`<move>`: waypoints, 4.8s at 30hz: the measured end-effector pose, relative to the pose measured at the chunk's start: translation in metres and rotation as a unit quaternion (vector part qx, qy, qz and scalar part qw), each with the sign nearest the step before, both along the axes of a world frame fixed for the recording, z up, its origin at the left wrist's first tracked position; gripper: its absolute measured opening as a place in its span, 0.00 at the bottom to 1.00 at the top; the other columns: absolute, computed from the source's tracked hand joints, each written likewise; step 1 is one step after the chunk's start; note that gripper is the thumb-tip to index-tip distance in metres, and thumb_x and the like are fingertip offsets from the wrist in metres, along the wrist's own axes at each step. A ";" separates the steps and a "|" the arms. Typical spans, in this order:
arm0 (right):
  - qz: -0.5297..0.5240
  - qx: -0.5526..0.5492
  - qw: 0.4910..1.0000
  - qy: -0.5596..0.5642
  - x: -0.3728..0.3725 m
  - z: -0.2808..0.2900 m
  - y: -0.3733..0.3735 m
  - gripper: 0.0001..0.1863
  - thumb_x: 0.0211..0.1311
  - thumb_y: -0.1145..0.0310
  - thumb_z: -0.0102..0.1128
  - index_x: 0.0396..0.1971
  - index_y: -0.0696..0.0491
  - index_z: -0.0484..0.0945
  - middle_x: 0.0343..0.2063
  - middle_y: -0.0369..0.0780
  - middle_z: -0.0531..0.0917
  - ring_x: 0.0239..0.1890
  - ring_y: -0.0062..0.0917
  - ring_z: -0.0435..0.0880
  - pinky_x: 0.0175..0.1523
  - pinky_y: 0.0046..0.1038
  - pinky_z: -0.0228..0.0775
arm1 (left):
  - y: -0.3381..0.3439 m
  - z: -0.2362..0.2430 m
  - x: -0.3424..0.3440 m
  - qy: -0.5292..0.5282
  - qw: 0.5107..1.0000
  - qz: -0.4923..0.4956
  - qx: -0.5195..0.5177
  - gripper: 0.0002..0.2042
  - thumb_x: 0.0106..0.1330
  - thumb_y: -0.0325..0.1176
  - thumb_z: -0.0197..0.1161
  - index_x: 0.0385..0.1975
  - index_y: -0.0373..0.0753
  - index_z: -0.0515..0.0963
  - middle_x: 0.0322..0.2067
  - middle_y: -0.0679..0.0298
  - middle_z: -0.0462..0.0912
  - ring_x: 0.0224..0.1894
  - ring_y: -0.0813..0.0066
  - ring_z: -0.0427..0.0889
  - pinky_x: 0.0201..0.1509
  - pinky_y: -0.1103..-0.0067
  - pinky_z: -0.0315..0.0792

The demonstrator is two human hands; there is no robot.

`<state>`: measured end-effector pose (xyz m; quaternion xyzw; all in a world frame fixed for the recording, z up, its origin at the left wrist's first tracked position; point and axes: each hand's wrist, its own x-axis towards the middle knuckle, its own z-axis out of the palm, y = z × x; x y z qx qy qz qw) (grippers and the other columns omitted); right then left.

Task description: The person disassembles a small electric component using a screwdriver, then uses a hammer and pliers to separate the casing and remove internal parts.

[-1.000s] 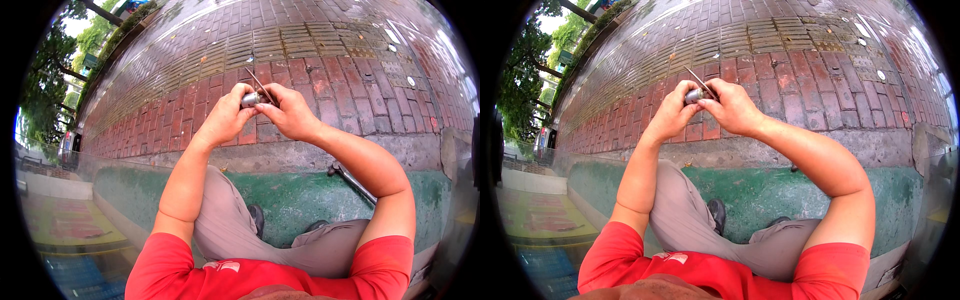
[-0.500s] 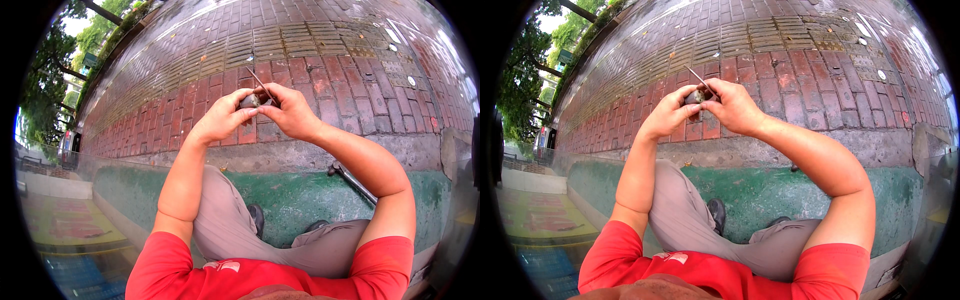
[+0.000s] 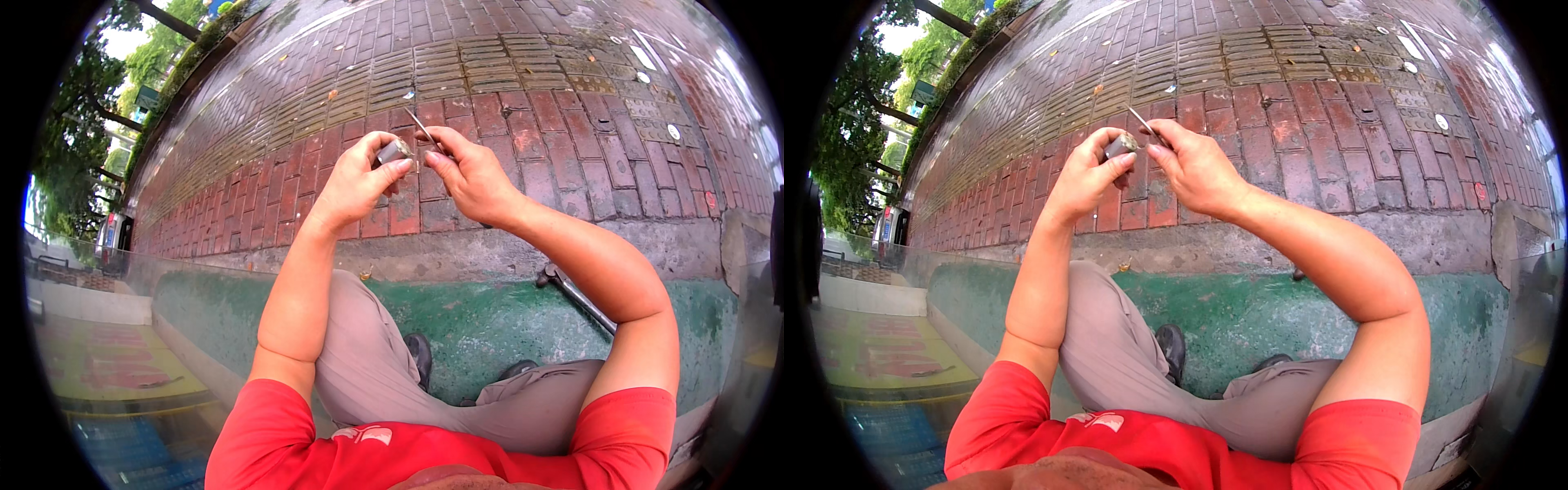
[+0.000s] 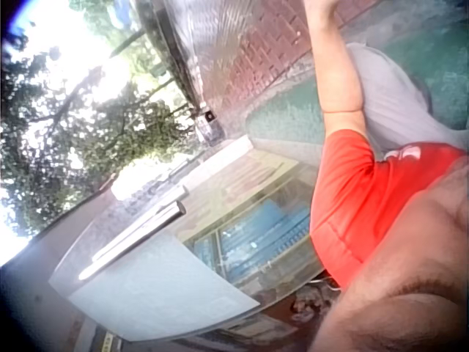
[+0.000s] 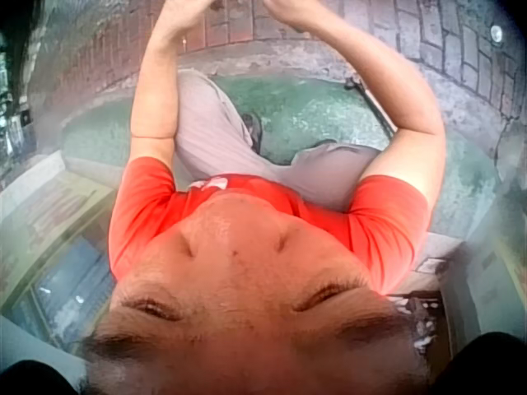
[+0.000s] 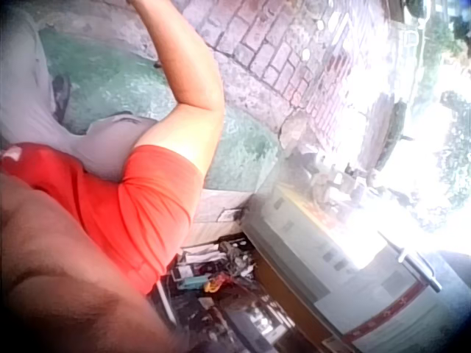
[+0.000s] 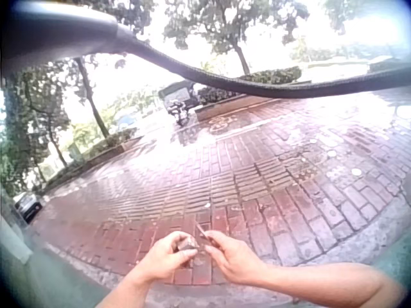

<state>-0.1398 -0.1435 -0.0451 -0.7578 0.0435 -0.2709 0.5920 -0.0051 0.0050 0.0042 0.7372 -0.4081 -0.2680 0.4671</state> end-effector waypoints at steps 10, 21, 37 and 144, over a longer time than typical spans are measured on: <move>-0.004 -0.063 0.997 -0.040 0.004 -0.010 -0.005 0.11 0.66 0.71 0.55 0.44 0.57 0.78 0.33 0.49 0.82 0.35 0.41 0.81 0.42 0.35 0.72 | -0.002 0.002 0.002 -0.005 1.000 0.010 0.001 0.17 0.62 0.29 0.67 0.47 0.35 0.70 0.32 0.66 0.79 0.31 0.82 0.77 0.34 0.82 0.74; 0.029 0.009 1.000 0.006 0.003 -0.007 -0.002 0.13 0.65 0.66 0.59 0.42 0.59 0.79 0.29 0.46 0.83 0.31 0.27 0.82 0.38 0.31 0.73 | -0.004 -0.006 -0.007 -0.046 0.997 -0.029 -0.059 0.16 0.58 0.21 0.68 0.46 0.33 0.75 0.40 0.63 0.82 0.42 0.79 0.81 0.47 0.81 0.76; 0.069 0.068 0.995 0.038 0.000 -0.001 0.000 0.11 0.69 0.69 0.53 0.46 0.59 0.76 0.29 0.39 0.82 0.29 0.20 0.77 0.36 0.26 0.70 | -0.001 -0.004 -0.008 0.040 0.991 -0.039 -0.118 0.19 0.58 0.19 0.68 0.50 0.33 0.75 0.41 0.65 0.82 0.44 0.79 0.80 0.50 0.80 0.76; 0.104 -0.231 0.967 -0.029 -0.018 0.014 0.015 0.16 0.68 0.69 0.52 0.54 0.52 0.72 0.37 0.51 0.82 0.40 0.50 0.81 0.42 0.43 0.74 | 0.012 0.009 0.009 0.268 0.932 -0.157 -0.185 0.16 0.69 0.45 0.53 0.37 0.36 0.73 0.20 0.62 0.69 0.18 0.79 0.62 0.19 0.82 0.58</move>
